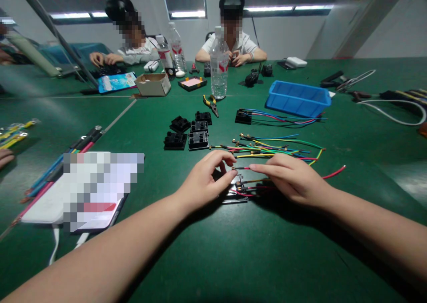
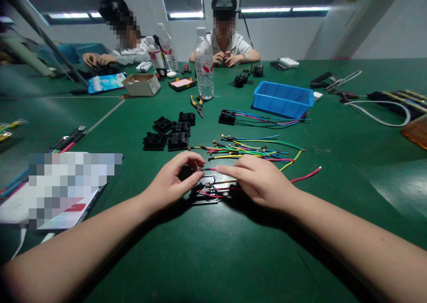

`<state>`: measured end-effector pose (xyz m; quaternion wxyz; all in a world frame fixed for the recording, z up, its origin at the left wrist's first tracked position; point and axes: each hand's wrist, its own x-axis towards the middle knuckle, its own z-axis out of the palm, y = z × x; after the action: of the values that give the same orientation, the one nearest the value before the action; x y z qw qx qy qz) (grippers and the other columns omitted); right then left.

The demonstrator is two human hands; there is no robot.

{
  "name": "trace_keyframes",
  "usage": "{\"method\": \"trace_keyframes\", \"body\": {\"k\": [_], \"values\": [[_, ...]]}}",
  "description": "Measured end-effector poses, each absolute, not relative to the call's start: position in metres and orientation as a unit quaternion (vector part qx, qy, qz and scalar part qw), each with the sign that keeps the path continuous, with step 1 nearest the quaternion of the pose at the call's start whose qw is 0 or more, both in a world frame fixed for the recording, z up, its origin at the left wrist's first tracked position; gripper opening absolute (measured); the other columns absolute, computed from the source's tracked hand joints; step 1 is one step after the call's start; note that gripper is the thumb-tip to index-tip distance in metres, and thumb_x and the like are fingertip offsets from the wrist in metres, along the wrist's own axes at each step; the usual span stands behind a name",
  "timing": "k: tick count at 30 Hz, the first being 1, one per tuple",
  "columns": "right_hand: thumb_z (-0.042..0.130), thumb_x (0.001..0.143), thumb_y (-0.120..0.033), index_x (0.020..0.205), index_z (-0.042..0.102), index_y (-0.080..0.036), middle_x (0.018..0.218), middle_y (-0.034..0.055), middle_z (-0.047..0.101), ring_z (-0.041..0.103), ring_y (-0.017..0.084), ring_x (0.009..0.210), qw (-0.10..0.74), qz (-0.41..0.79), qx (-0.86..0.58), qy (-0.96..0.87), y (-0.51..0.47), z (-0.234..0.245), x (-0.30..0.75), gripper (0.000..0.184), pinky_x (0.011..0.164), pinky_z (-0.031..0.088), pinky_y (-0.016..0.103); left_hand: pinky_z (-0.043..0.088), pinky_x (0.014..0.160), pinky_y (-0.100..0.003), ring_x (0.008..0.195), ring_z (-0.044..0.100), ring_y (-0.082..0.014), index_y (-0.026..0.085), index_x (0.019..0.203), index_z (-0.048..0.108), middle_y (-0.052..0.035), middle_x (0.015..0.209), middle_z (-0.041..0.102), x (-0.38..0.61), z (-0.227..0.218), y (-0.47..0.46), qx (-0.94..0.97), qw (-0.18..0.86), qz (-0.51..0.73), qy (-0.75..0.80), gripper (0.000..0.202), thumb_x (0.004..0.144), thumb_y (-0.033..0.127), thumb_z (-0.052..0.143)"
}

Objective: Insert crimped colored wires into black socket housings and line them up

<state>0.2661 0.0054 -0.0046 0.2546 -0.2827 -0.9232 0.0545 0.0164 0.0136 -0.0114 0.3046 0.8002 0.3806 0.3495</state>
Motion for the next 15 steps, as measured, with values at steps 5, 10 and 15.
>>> {"method": "trace_keyframes", "body": {"k": [5,10,15], "values": [[0.039,0.089,-0.006,0.127,0.057,-0.022,0.091,0.0070,0.065,0.057,0.017,0.079,0.255,0.043,-0.285,-0.923,0.0045,-0.0055,0.2653,0.045,0.067,0.048,0.029,0.049,0.081,-0.029,0.086,0.060,-0.0140,0.018,0.101,0.062,-0.0037,0.096,0.067,0.0157,-0.0098,0.0117,0.816,0.282,0.357,0.357,0.013,0.089,0.021,0.057],[0.041,0.090,-0.011,0.128,0.059,-0.022,0.092,0.0086,0.066,0.057,0.019,0.080,0.242,0.022,-0.298,-0.923,0.0033,-0.0066,0.2632,0.043,0.069,0.047,0.031,0.048,0.084,-0.031,0.089,0.063,-0.0162,0.018,0.096,0.068,-0.0041,0.093,0.071,0.0151,-0.0068,0.0115,0.830,0.245,0.359,0.350,0.011,0.090,0.021,0.058],[0.047,0.092,-0.019,0.134,0.055,-0.021,0.095,0.0095,0.066,0.055,0.020,0.082,0.201,-0.018,-0.284,-0.937,-0.0010,-0.0051,0.2614,0.043,0.072,0.045,0.033,0.047,0.085,-0.032,0.089,0.064,-0.0172,0.018,0.092,0.068,-0.0052,0.092,0.072,0.0132,-0.0022,0.0120,0.839,0.221,0.342,0.362,0.012,0.090,0.019,0.057]]}}
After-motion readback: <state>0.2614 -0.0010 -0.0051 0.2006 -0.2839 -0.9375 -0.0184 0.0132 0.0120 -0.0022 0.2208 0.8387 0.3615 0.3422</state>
